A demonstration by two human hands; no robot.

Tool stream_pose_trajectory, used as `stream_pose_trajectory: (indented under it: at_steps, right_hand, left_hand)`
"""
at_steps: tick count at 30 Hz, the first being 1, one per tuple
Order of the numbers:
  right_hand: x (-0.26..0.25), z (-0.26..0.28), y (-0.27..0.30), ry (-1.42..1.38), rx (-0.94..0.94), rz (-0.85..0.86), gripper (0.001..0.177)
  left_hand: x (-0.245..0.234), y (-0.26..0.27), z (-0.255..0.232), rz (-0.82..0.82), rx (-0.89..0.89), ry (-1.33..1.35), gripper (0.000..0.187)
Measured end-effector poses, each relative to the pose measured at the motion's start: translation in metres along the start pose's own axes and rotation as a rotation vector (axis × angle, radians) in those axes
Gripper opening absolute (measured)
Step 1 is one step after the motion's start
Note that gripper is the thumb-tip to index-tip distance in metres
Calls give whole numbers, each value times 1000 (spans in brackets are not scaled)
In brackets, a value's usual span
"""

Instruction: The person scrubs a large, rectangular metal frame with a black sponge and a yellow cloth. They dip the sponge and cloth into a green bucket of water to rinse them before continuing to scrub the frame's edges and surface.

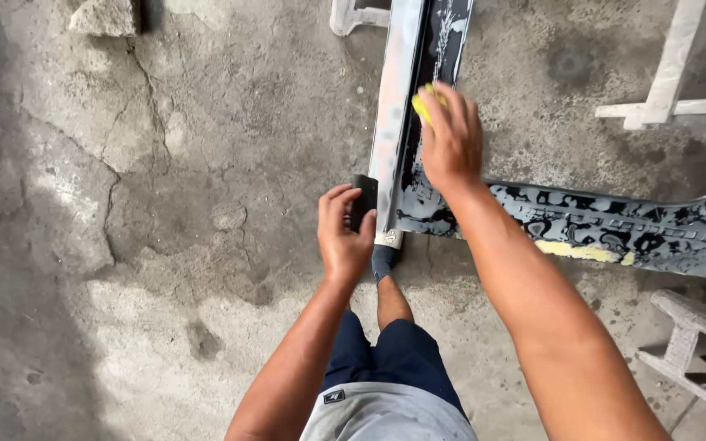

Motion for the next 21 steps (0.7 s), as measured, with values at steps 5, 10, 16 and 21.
stream_pose_trajectory:
  at_steps: [5, 10, 16, 21]
  right_hand:
    - [-6, -23, 102, 154, -56, 36, 40]
    - [-41, -23, 126, 201, -43, 106, 46]
    - [-40, -31, 123, 206, -81, 47, 46]
    - [-37, -32, 122, 218, -54, 69, 46]
  left_hand:
    - [43, -18, -11, 99, 138, -206, 49]
    - [84, -4, 2, 315, 234, -533, 48]
    - [96, 36, 11, 402, 246, -684, 55]
    - [106, 20, 12, 512, 192, -685, 72]
Point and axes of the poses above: each hand's wrist, its own y-axis away from the middle knuckle, its own x-axis out of the palm, z = x × y, the point moved 2 cm from there along -y, towards the middle knuckle, and after that the axes turned 12 degrees about z, right-handed, at the moved point
